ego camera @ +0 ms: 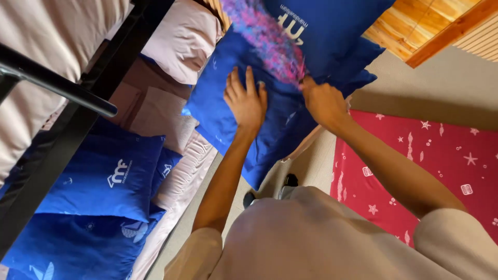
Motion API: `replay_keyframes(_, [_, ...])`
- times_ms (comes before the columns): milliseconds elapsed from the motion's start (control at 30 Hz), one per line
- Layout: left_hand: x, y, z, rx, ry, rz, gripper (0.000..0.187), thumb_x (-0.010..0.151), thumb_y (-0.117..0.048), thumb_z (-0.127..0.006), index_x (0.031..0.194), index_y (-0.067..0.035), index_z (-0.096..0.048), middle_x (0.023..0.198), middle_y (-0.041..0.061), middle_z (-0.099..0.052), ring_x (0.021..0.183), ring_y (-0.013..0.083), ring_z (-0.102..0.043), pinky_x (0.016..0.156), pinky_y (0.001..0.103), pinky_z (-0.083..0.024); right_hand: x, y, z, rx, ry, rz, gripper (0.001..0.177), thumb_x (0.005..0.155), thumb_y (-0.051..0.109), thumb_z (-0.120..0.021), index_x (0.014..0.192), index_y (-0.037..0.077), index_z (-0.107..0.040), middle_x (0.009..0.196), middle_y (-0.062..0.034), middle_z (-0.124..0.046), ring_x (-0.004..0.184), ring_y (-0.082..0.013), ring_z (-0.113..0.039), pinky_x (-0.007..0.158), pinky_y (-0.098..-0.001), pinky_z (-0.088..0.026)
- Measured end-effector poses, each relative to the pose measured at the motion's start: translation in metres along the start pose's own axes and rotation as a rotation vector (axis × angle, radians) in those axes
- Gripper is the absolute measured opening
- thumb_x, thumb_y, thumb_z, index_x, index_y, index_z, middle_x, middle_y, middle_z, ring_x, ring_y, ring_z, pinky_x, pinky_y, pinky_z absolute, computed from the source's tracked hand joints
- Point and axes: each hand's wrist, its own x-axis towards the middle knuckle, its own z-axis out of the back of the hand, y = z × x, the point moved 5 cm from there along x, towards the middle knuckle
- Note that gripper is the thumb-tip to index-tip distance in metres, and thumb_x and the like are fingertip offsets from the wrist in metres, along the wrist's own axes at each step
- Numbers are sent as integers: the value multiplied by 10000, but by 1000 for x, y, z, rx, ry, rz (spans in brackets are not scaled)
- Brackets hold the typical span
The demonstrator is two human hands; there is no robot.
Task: Dusting a stack of blue pillows using a colorful feather duster.
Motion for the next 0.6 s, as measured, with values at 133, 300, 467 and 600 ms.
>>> replay_keyframes(133, [-25,-18,-56,133,165,-74,400,871,-316,-602,1162,-47,-661,1251,271,-424,1156,497,-381,1036,730,-302,-2,-12,35,-1,149,89,489,981,574,-362,1193,262,-674,824,-204,-717,724,-498,-664,677,-595,-520])
replay_keyframes(300, [-48,-55,-44,178,253,-145,790,987,-627,-577,1593,-181,-337,1676,204,-183,1497,587,-237,1146,754,-316,63,-87,42,-6,-215,211,201,1068,257,-594,1185,213,-751,873,-113,-739,655,-411,-661,578,-519,-516])
replay_keyframes(467, [-53,-66,-45,99,299,-172,804,960,-639,-554,1570,-145,-384,1680,177,-171,1487,603,-192,1122,790,-255,76,-54,19,-106,-304,26,236,1015,212,-521,1095,70,-692,778,-225,-717,608,-457,-695,552,-546,-562])
replay_keyframes(600, [-63,-38,-79,56,113,-190,603,913,-633,-520,1279,-175,-662,1378,184,-570,1349,685,-362,1068,833,-252,15,42,36,-148,259,199,219,896,338,-706,1016,163,-759,840,-227,-765,864,-450,-757,762,-595,-600])
